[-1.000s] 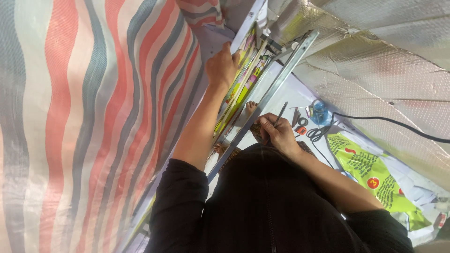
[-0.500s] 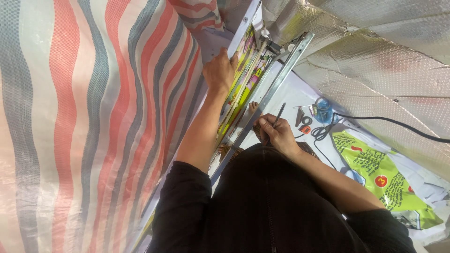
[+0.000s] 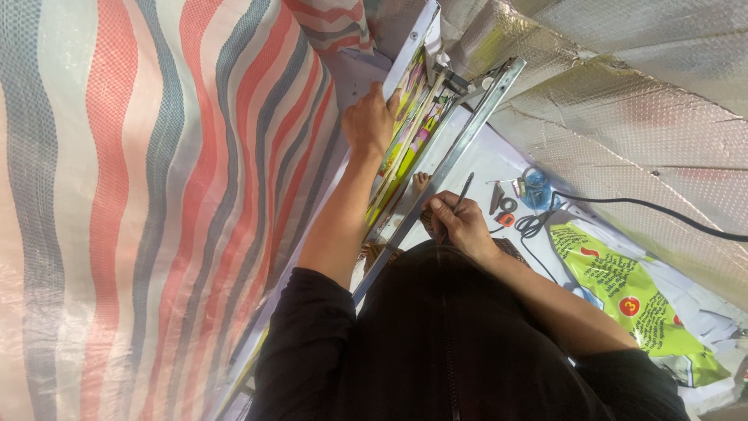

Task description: Assembling a large display sign by securing a printed panel to a metal frame using a screwdriver

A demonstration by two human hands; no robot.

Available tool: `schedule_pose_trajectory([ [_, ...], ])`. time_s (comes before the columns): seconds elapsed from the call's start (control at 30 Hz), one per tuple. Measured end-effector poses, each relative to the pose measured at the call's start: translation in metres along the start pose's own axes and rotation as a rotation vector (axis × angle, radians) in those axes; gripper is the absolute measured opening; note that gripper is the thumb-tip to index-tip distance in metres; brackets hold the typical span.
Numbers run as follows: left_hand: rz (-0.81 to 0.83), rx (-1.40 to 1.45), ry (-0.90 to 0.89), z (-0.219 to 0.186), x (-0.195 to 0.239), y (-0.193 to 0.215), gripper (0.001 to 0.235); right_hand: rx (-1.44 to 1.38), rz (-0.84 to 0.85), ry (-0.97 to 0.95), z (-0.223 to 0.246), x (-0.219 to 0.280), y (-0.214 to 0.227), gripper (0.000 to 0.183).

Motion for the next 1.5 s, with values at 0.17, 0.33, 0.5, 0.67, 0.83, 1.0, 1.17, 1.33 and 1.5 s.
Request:
schedule_pose_trajectory([
  [0.17,-0.016,0.024,-0.041,-0.003,0.005,0.01,0.043,-0.012,-0.012,0.008,-0.003,0.001,0.001,0.03],
  [0.33,-0.037,0.003,-0.054,-0.007,0.007,0.015,0.041,0.006,-0.007,0.013,-0.011,0.002,0.005,0.031],
  [0.5,-0.031,0.011,-0.061,-0.007,0.009,0.019,0.041,0.02,-0.013,0.03,-0.007,0.001,0.004,0.031],
  [0.67,-0.01,0.005,-0.034,-0.008,0.01,0.022,0.039,0.001,-0.021,0.037,-0.003,-0.001,0.005,0.03],
  [0.83,-0.034,-0.004,-0.037,-0.008,0.011,0.02,0.04,0.03,0.001,0.047,-0.001,-0.002,0.006,0.032],
  [1.0,-0.046,-0.004,-0.035,-0.007,0.01,0.015,0.042,0.033,0.0,0.055,-0.001,-0.003,0.008,0.033],
  [1.17,-0.071,-0.033,-0.049,-0.004,0.007,0.006,0.041,0.021,0.011,0.056,-0.003,-0.002,0.007,0.032],
  [1.33,-0.101,-0.055,-0.054,-0.006,0.01,0.012,0.041,0.01,0.003,0.053,-0.006,-0.001,0.009,0.031],
  [1.5,-0.174,-0.108,-0.07,-0.005,0.009,0.002,0.038,0.01,0.002,0.058,-0.008,-0.001,0.008,0.031],
])
Point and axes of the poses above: each hand's wrist, its own x-axis away from the middle knuckle, its own y-axis out of the back of the hand, z = x × y, the point moved 5 cm from there along -x, towards the middle knuckle, and after that the axes turned 13 degrees about y, right-handed, at the moved point
